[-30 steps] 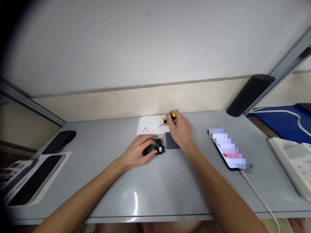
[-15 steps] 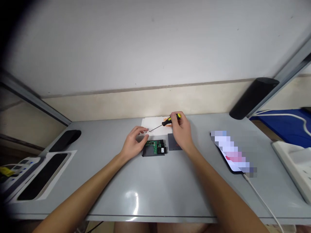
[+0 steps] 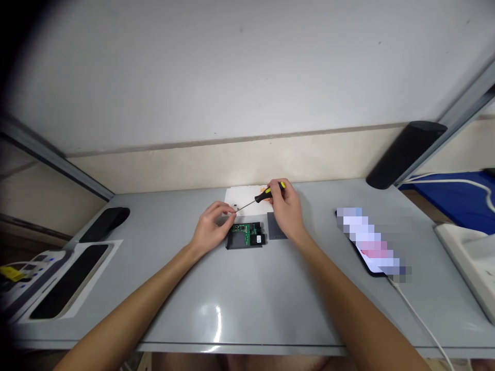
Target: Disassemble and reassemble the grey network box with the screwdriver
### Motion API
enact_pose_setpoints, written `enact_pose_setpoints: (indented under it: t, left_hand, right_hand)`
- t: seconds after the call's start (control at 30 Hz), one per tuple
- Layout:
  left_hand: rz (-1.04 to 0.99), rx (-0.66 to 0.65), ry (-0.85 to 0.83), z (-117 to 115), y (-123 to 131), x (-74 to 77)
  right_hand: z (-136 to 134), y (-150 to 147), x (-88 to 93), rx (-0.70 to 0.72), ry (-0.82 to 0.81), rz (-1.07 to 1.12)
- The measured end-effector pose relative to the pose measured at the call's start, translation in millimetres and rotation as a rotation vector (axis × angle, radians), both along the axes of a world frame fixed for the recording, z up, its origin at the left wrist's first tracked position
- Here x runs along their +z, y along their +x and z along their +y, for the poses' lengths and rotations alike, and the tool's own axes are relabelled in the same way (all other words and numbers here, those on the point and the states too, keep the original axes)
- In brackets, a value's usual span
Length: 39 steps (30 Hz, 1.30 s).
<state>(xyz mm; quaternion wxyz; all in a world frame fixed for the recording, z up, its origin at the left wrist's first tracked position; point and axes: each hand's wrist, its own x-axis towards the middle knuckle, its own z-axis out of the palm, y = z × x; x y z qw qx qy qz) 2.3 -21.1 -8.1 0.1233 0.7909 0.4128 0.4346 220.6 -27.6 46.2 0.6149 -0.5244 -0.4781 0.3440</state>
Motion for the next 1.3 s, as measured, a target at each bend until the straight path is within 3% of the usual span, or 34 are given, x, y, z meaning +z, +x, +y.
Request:
enact_pose_setpoints:
  t: [0.67, 1.03, 1.3]
  left_hand:
    - [0.126, 0.024, 0.175, 0, -3, 1.3]
    - [0.219, 0.007, 0.249, -1, -4, 2.5]
    - [0.336, -0.018, 0.145, -4, -7, 11.0]
  right_hand:
    - [-5, -3, 5.0, -0.012, 0.052, 0.003]
    - [-13, -6, 0.0, -0.008, 0.097, -0.152]
    - [-18, -8, 0.1, 0.004, 0.066, -0.302]
